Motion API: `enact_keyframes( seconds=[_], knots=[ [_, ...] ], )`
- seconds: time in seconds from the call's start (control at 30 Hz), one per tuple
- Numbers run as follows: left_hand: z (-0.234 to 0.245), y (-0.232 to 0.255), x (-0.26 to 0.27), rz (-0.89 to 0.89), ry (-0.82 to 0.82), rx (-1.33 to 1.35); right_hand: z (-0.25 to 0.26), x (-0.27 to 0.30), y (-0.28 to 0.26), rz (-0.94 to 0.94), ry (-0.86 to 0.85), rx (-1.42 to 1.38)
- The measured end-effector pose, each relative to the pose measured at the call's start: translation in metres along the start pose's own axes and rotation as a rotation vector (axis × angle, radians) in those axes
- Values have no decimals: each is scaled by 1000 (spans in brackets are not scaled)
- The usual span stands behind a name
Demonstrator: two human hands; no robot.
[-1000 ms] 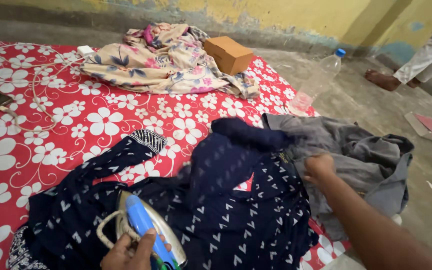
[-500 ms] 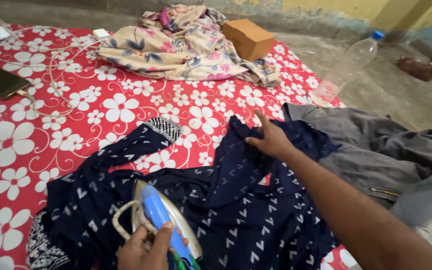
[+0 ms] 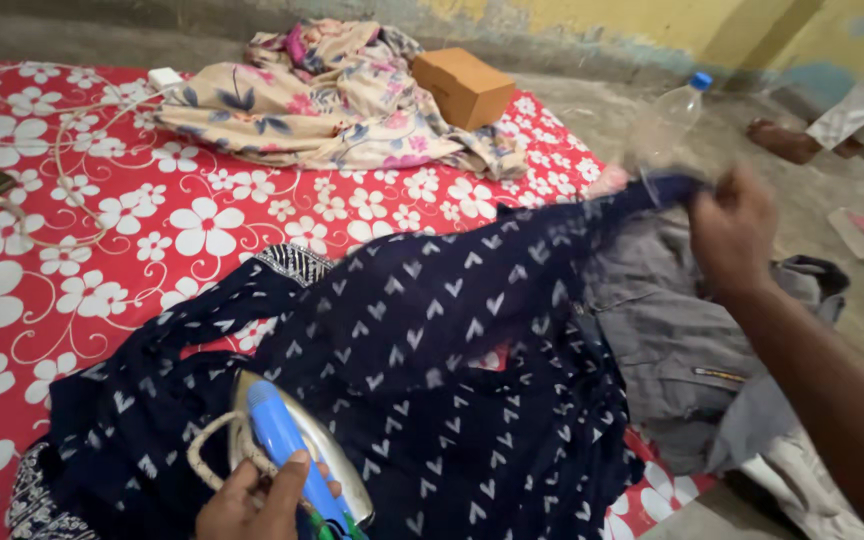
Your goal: The person irons a dark blue patterned shirt laid out on a floral bedsheet. They use a blue electric iron to smooth the fabric, moving it across the shirt's body and sleeves while occasionally adjusting the garment with their hands.
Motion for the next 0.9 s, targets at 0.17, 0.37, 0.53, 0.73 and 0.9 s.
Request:
enact_keyframes(
  seconds=[0.17, 0.37, 0.53, 0.73, 0.9],
  knots=[
    [-1, -14, -13, 53, 41, 40, 41, 64, 71, -406, -586, 440],
    [5, -13, -8, 17, 66, -71, -50, 39, -18, -70, -507, 375],
    [6, -16, -4, 47, -3, -42, -152, 39, -43, -753, -803, 59],
    [6, -7, -4, 99, -18, -136, -229, 19, 27, -476, -912, 281],
    [3, -6, -4, 88, -25, -123, -236, 10, 6, -357, -565, 314]
  ],
)
Point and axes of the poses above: each hand's wrist, its own x-axis away from the middle knuckle, its own z-axis out of the back of the hand, y = z × x, the point moved 1 cm from there along -x, towards the middle knuckle, and after that the axes turned 14 degrees about -x, right-handed, at the moved point
